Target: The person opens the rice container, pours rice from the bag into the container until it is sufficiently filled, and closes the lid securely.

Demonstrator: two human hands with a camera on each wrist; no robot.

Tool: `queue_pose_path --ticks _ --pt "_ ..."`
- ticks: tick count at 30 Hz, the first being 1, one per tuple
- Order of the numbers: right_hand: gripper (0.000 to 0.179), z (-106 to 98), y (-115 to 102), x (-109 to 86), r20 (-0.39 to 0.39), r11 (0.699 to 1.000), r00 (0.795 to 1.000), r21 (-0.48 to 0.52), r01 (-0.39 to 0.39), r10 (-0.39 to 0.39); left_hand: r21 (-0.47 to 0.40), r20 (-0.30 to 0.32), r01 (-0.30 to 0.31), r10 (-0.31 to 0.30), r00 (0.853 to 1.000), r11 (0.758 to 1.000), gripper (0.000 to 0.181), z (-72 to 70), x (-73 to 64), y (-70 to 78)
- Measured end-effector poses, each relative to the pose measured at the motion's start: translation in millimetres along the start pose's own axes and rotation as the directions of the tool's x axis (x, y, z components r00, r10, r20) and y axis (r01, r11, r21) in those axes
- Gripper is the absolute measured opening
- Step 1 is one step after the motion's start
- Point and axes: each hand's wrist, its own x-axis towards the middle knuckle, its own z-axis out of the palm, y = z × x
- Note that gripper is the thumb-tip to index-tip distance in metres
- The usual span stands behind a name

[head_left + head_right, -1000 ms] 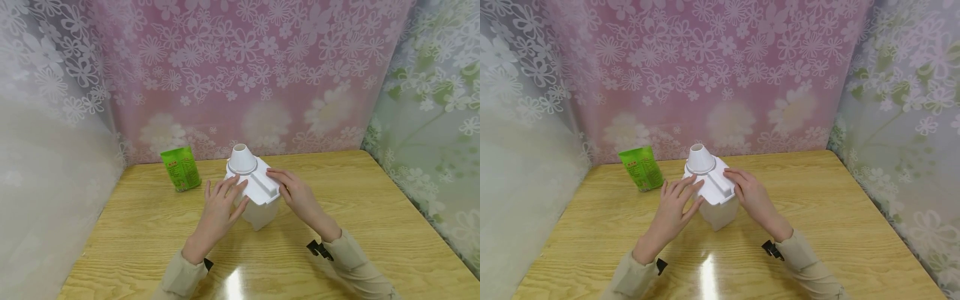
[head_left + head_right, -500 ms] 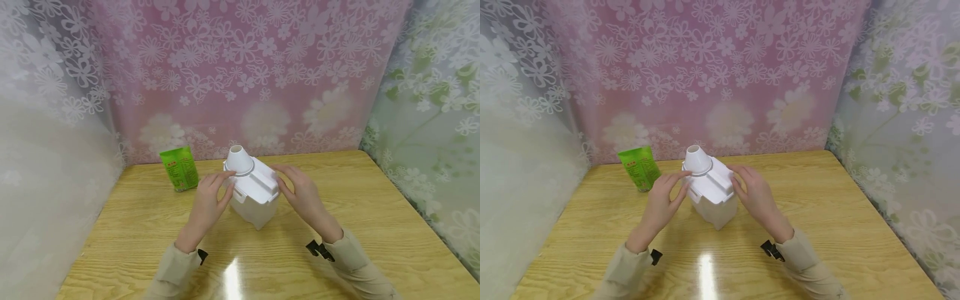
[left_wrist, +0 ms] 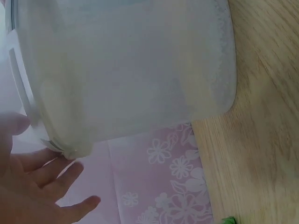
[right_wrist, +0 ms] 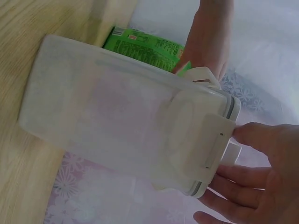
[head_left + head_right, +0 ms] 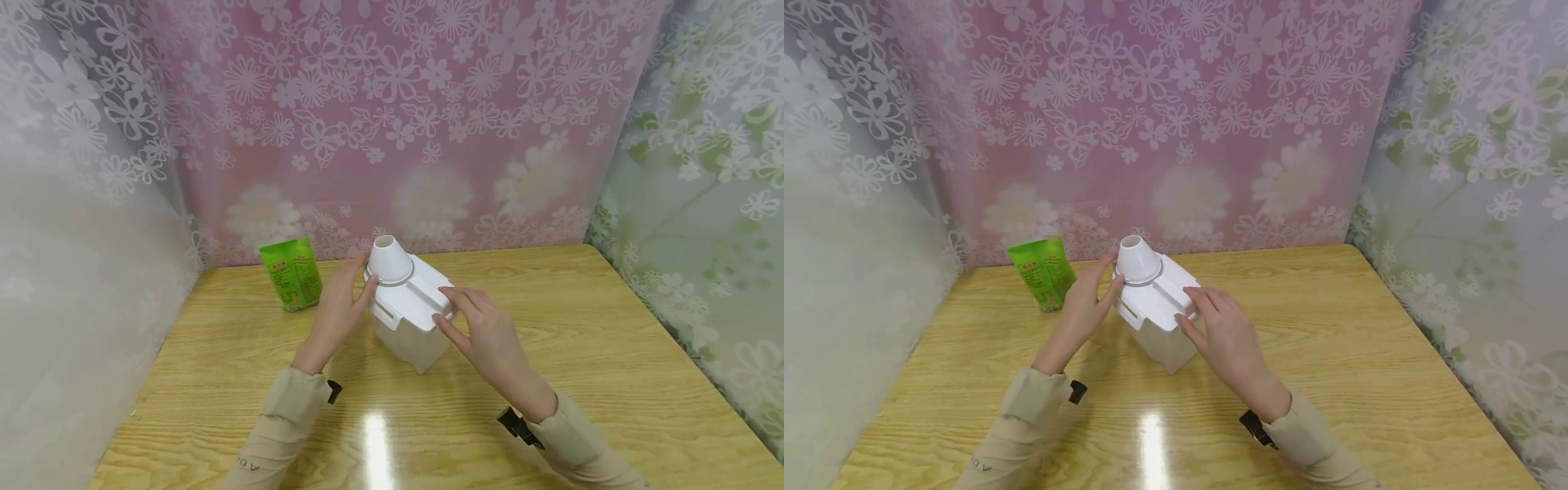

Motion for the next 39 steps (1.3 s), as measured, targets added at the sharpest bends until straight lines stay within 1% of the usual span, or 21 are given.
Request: queue_pose_path --ticks 2,4,7,12,16,21,27,32,35,36,39 --pt "0.042 1 0 0.8 0.003 1.0 1.0 0.001 -0.017 0.017 -0.001 0.042 0.026 -0.026 0.999 1.0 0.051 0.2 0.8 -2.1" --pt "0.04 2 0 1.9 -0.002 1.0 1.0 -0.006 -0.019 0.019 -0.005 0.061 0.037 -0.036 0.997 0.999 0.052 -0.4 0.8 -3.5" --pt "0.037 3 2 3.2 -0.029 1.0 1.0 -0.02 0.003 -0.003 -0.005 0.07 0.043 -0.043 0.997 0.999 0.052 -1.9 -0.5 -5.4" --pt "0.039 6 8 2.9 -0.051 0.999 0.998 -0.027 0.037 -0.039 0.004 0.056 0.029 -0.029 0.998 1.0 0.051 -4.6 -5.4 -6.2" --pt "0.044 6 11 2.8 -0.052 0.996 0.996 -0.051 0.072 -0.075 0.014 0.021 0.023 -0.023 1.0 1.0 0.05 -6.1 -11.8 -3.9" --pt "0.045 5 14 4.8 -0.046 0.992 0.994 -0.074 0.1 -0.104 0.036 -0.047 0.029 -0.027 0.999 0.999 0.048 -5.0 -22.9 3.9" --pt "0.045 4 20 8.5 -0.035 0.992 0.992 -0.057 0.115 -0.117 0.074 -0.12 0.057 -0.048 0.992 0.996 0.045 -3.6 -35.2 14.0" --pt "0.045 4 28 13.8 -0.011 0.991 0.991 -0.022 0.13 -0.13 0.081 -0.152 0.056 -0.043 0.987 0.995 0.042 -8.0 -36.9 17.7" --pt "0.044 4 33 16.5 0.012 0.992 0.992 -0.001 0.129 -0.129 0.063 -0.127 0.045 -0.037 0.991 0.997 0.05 -10.7 -34.3 15.5" --pt "0.044 4 34 17.0 0.019 0.992 0.992 0.005 0.128 -0.129 0.053 -0.105 0.045 -0.039 0.994 0.998 0.055 -11.3 -33.4 14.2" --pt "0.043 4 37 18.1 0.039 0.992 0.991 0.016 0.126 -0.127 0.016 -0.01 0.059 -0.059 0.998 0.998 0.066 -11.8 -30.9 9.8"
